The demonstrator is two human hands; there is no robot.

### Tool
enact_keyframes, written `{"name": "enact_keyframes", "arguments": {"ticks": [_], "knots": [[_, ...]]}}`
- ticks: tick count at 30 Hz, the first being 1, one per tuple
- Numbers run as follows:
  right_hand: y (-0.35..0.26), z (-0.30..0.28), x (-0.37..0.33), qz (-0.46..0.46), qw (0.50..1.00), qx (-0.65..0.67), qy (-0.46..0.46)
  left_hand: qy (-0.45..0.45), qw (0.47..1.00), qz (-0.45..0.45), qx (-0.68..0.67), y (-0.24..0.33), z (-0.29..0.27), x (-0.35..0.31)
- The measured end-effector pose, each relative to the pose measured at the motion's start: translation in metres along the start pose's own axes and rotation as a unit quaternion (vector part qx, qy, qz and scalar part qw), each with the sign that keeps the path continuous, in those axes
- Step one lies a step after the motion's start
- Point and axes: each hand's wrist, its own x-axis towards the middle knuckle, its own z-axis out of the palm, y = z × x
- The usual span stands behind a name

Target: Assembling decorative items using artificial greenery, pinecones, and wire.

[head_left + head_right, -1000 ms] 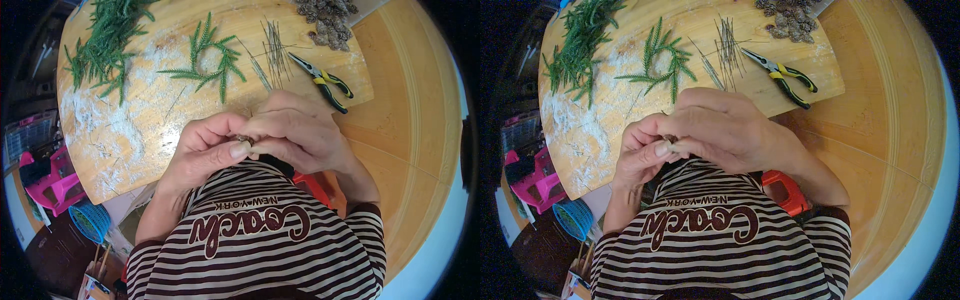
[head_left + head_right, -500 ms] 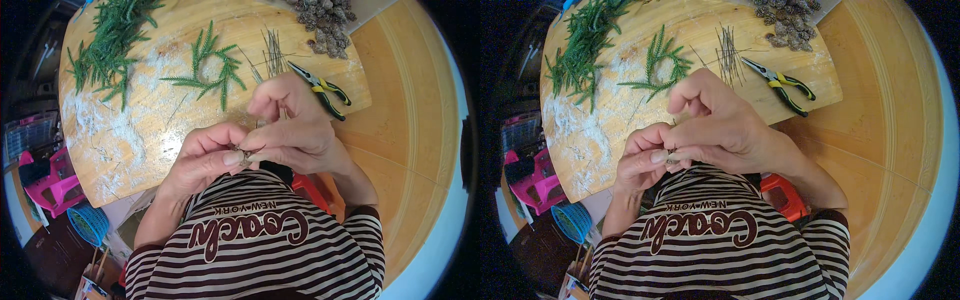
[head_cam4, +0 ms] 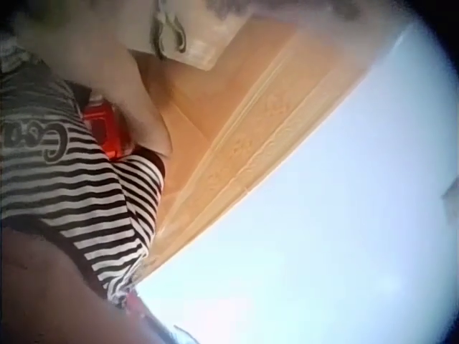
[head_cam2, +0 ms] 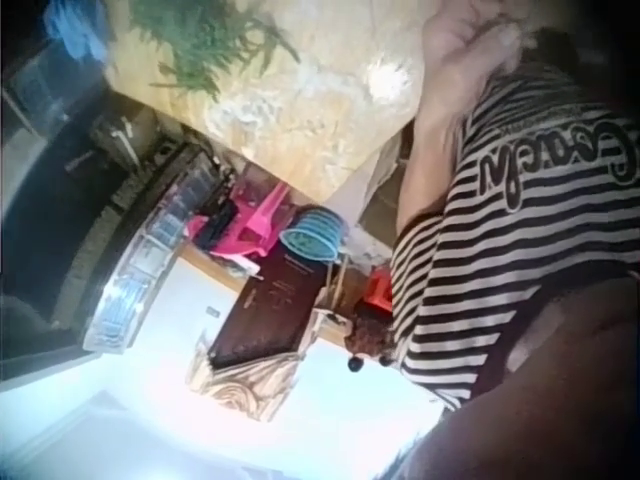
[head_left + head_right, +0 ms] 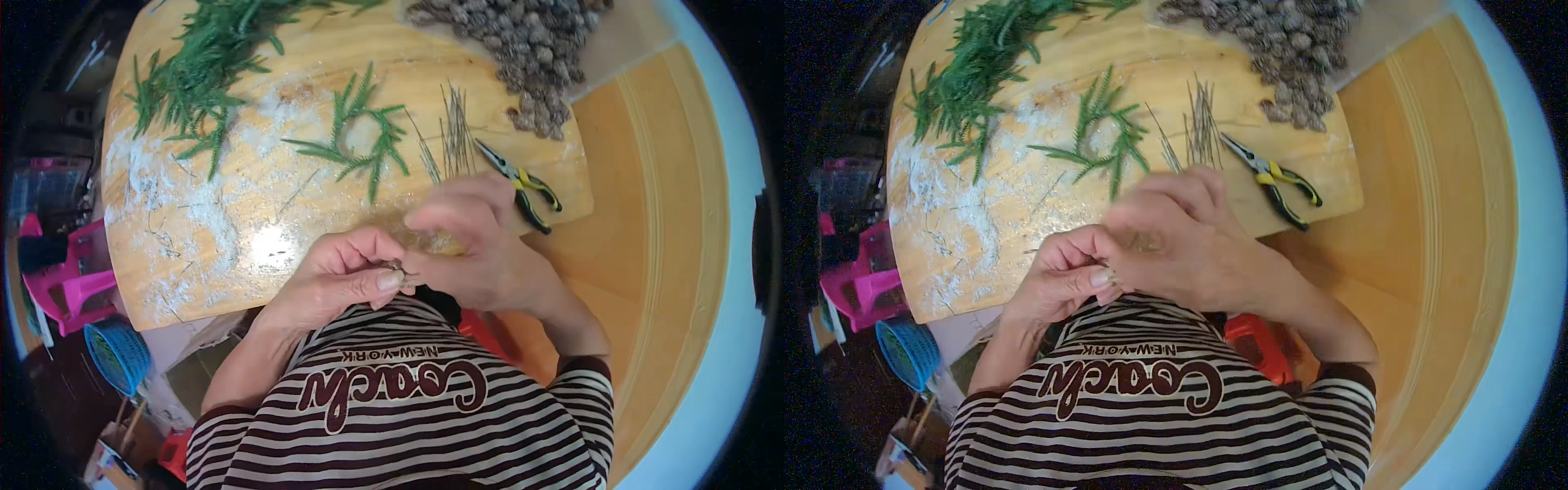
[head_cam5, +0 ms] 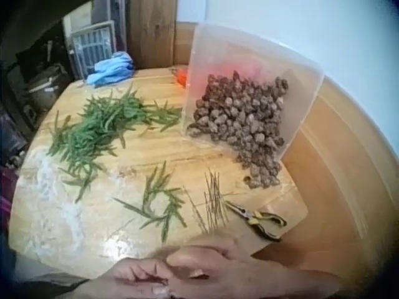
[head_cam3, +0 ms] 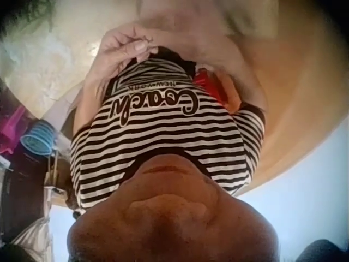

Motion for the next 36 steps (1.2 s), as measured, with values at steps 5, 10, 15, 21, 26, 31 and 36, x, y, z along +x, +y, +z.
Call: {"name": "enact_keyframes", "arguments": {"ticks": [5,10,15,21,26,31,36], "knots": [[-0.004,-0.009,0.007,-0.067,0.993,-0.072,-0.060,0.049,0.997,0.004,0.057,0.004,0.003,-0.007],[-0.009,-0.007,0.013,-0.121,0.987,-0.097,-0.044,0.001,0.994,0.032,0.106,0.012,0.005,-0.012],[-0.025,-0.014,0.006,-0.136,0.986,-0.094,-0.032,-0.016,0.987,0.071,0.144,-0.006,0.017,-0.024],[-0.041,-0.007,-0.011,-0.067,0.997,-0.046,0.019,0.031,0.854,0.287,0.433,-0.026,0.027,-0.023],[-0.033,-0.003,-0.021,0.016,0.998,0.023,0.056,0.053,0.644,0.429,0.631,-0.029,0.030,-0.004],[-0.021,-0.015,-0.021,-0.018,0.999,0.030,-0.001,0.046,0.847,0.243,0.472,-0.008,0.037,-0.011],[-0.007,-0.015,-0.024,-0.029,0.999,0.027,-0.007,-0.028,0.965,-0.011,0.259,0.010,0.028,0.006]]}}
